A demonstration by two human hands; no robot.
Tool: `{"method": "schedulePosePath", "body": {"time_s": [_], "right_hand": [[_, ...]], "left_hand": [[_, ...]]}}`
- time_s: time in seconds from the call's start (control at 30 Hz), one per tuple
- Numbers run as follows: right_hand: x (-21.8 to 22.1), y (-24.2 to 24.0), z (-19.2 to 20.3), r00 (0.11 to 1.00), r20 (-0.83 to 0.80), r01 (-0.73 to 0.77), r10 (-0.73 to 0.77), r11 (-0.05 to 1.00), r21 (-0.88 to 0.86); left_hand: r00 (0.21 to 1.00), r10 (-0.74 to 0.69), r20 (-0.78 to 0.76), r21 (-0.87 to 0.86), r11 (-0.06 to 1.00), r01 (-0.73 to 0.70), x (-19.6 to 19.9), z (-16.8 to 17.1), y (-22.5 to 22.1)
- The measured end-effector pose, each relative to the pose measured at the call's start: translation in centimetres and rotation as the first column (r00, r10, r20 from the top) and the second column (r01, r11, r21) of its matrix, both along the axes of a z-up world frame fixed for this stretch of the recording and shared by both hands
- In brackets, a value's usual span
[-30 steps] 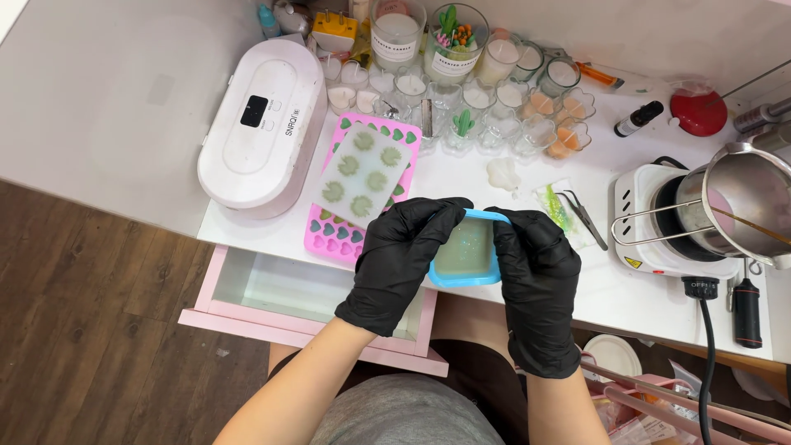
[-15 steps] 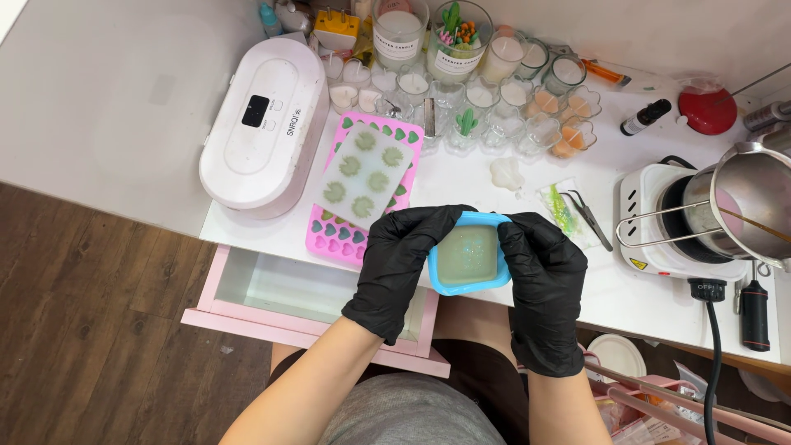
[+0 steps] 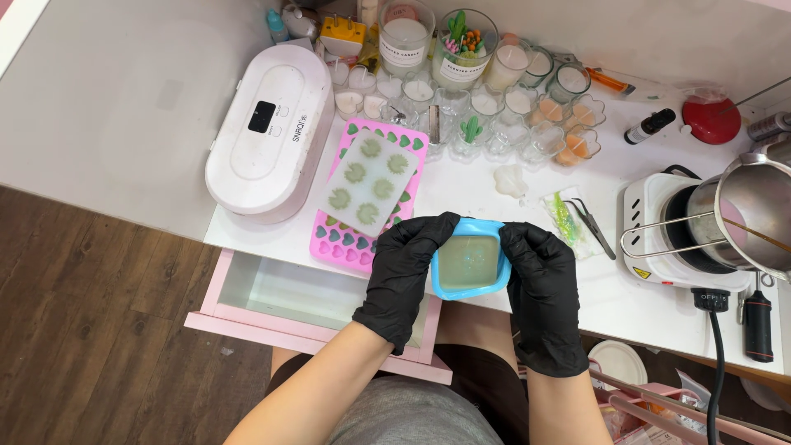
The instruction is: Unmolding finished wax melts from various silicone molds.
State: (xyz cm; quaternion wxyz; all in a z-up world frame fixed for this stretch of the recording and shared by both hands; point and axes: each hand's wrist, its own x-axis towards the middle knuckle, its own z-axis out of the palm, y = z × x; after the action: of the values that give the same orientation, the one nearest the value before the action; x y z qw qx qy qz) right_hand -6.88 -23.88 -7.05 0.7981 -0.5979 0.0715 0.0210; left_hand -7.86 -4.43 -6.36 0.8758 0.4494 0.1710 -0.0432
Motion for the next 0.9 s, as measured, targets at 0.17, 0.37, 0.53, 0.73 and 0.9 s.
{"method": "schedulePosePath", "body": {"time_s": [0.17,0.37,0.53,0.73,0.9], "right_hand": [[0.2,-0.9,-1.3,0.998,-0.035,-0.053,0.061,0.979,0.198],[0.3,-1.5,-2.1,0.993,-0.106,-0.025,0.057,0.961,0.277],[0.2,-1.2,-1.2,0.983,-0.174,0.011,0.05,0.944,0.329],[1.2,-1.9,-2.3,0.989,-0.103,-0.071,0.11,0.942,0.327],[0.4,-1.3,-1.5,0.994,-0.069,-0.07,0.088,0.969,0.235]], "left_hand": [[0.999,-0.034,-0.031,-0.012,0.999,0.033,0.1,0.1,0.1],[0.997,-0.065,-0.033,-0.03,0.998,0.064,0.0,0.5,0.1],[0.983,-0.127,-0.132,-0.038,0.992,0.123,-0.2,0.6,0.2],[0.951,-0.239,-0.195,-0.051,0.971,0.233,0.0,3.6,0.6],[0.98,-0.197,-0.014,0.11,0.974,0.197,-0.5,0.9,0.6]]}}
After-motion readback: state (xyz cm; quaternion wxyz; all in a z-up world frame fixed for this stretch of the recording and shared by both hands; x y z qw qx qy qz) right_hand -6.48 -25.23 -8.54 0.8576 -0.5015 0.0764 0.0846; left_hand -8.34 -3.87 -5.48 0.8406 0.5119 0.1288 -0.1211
